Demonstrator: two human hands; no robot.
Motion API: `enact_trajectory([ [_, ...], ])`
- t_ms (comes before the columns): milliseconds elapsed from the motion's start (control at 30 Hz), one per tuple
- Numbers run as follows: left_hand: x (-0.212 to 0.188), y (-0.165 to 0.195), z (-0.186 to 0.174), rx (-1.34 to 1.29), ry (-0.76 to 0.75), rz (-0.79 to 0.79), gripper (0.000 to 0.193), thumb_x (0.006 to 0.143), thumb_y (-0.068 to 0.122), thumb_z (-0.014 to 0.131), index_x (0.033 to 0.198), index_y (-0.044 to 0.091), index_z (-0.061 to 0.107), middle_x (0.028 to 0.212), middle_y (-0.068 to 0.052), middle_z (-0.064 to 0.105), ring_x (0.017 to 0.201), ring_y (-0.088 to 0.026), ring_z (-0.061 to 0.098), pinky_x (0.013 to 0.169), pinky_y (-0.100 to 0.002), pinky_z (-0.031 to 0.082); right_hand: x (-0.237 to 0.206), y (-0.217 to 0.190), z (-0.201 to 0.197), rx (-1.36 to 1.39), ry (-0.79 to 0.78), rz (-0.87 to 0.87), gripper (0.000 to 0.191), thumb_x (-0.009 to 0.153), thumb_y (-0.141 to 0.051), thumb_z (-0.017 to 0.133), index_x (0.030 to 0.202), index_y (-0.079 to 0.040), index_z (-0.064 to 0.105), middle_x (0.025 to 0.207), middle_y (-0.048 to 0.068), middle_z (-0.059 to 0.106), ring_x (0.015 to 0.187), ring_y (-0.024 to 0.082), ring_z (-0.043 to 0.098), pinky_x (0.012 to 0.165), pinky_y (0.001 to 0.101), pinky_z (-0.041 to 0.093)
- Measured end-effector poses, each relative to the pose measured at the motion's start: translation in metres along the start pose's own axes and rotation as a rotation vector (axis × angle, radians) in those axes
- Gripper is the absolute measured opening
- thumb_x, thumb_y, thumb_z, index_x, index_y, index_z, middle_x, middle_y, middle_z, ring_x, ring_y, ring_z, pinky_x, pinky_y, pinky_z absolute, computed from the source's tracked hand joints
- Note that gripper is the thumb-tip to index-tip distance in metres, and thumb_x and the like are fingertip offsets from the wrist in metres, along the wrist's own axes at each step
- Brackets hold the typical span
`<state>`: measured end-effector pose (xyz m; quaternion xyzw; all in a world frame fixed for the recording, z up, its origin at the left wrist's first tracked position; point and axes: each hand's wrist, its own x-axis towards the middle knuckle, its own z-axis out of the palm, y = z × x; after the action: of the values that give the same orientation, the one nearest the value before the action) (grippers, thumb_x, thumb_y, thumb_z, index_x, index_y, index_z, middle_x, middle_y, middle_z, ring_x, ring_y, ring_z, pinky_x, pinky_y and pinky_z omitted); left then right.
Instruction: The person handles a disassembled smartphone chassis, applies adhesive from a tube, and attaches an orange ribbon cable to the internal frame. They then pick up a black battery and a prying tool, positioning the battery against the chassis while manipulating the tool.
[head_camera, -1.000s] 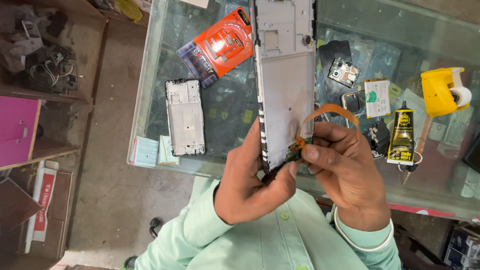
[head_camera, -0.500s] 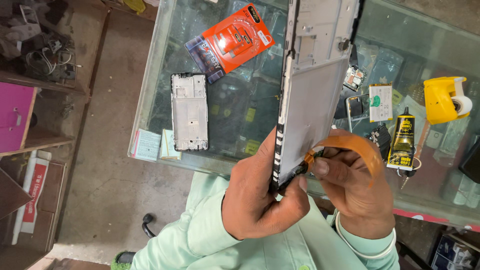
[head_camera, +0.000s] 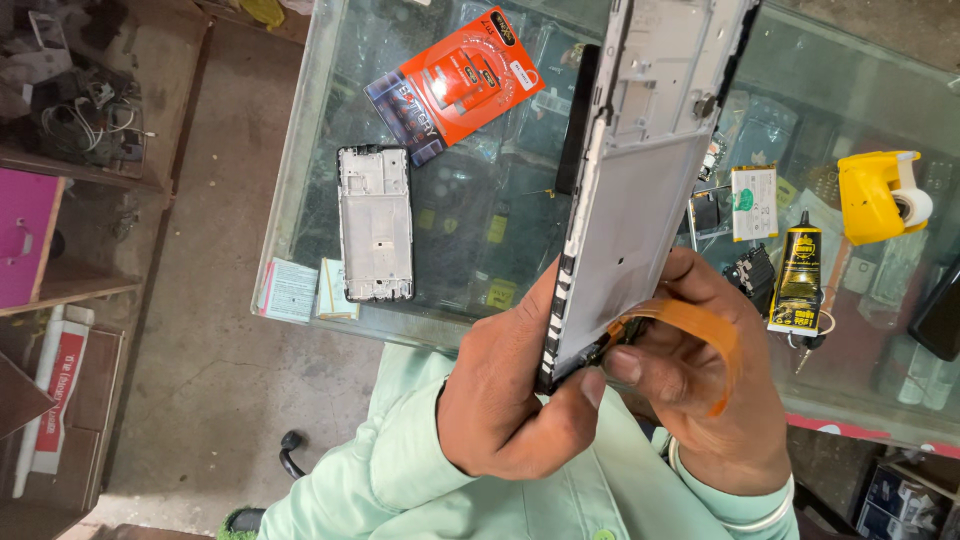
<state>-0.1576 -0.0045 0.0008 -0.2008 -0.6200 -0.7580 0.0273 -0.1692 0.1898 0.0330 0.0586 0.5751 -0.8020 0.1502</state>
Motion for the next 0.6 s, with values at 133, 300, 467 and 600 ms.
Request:
enact_trajectory([
  [133, 0.003, 0.009, -0.011, -0.119, -0.049, -0.073, 0.068, 0.099, 0.022, 0.051, 0.157, -0.007, 0.028, 0.134, -0.019, 0.063, 0.113, -0.022, 0.067, 0.101, -0.029, 0.053, -0.004, -0.005, 0.009, -0.079, 0.079, -0.017, 0.062, 0.080, 0.005, 0.079, 0.136, 0.007, 0.052, 0.120, 0.014, 0.068, 0.114, 0.022, 0.067, 0.102, 0.0396, 0.054],
  [300, 0.023, -0.013, -0.009, -0.640, 0.198, -0.243, 0.084, 0.103, 0.056, 0.054, 0.160, -0.001, 0.032, 0.148, -0.013, 0.054, 0.131, -0.022, 0.057, 0.116, -0.037, 0.047, -0.005, -0.009, 0.014, -0.109, 0.009, 0.047, 0.055, 0.080, 0.005, 0.079, 0.130, 0.007, 0.055, 0.120, 0.014, 0.067, 0.113, 0.022, 0.065, 0.099, 0.0403, 0.052],
  [467, 0.042, -0.035, -0.006, -0.871, 0.156, -0.267, 0.076, 0.114, 0.056, 0.043, 0.159, -0.005, 0.035, 0.142, -0.020, 0.053, 0.129, -0.029, 0.058, 0.113, -0.044, 0.049, 0.002, -0.002, 0.015, -0.115, 0.008, 0.102, 0.053, 0.081, 0.001, 0.077, 0.129, 0.008, 0.056, 0.116, 0.014, 0.067, 0.107, 0.022, 0.065, 0.093, 0.0392, 0.055],
  [600, 0.056, -0.039, 0.004, -0.780, 0.237, -0.328, 0.072, 0.105, 0.051, 0.043, 0.159, 0.004, 0.030, 0.147, -0.015, 0.051, 0.131, -0.026, 0.057, 0.112, -0.044, 0.049, 0.005, 0.001, 0.011, -0.031, -0.033, 0.093, 0.057, 0.083, -0.004, 0.073, 0.135, 0.007, 0.052, 0.120, 0.015, 0.066, 0.108, 0.023, 0.067, 0.090, 0.0407, 0.059],
])
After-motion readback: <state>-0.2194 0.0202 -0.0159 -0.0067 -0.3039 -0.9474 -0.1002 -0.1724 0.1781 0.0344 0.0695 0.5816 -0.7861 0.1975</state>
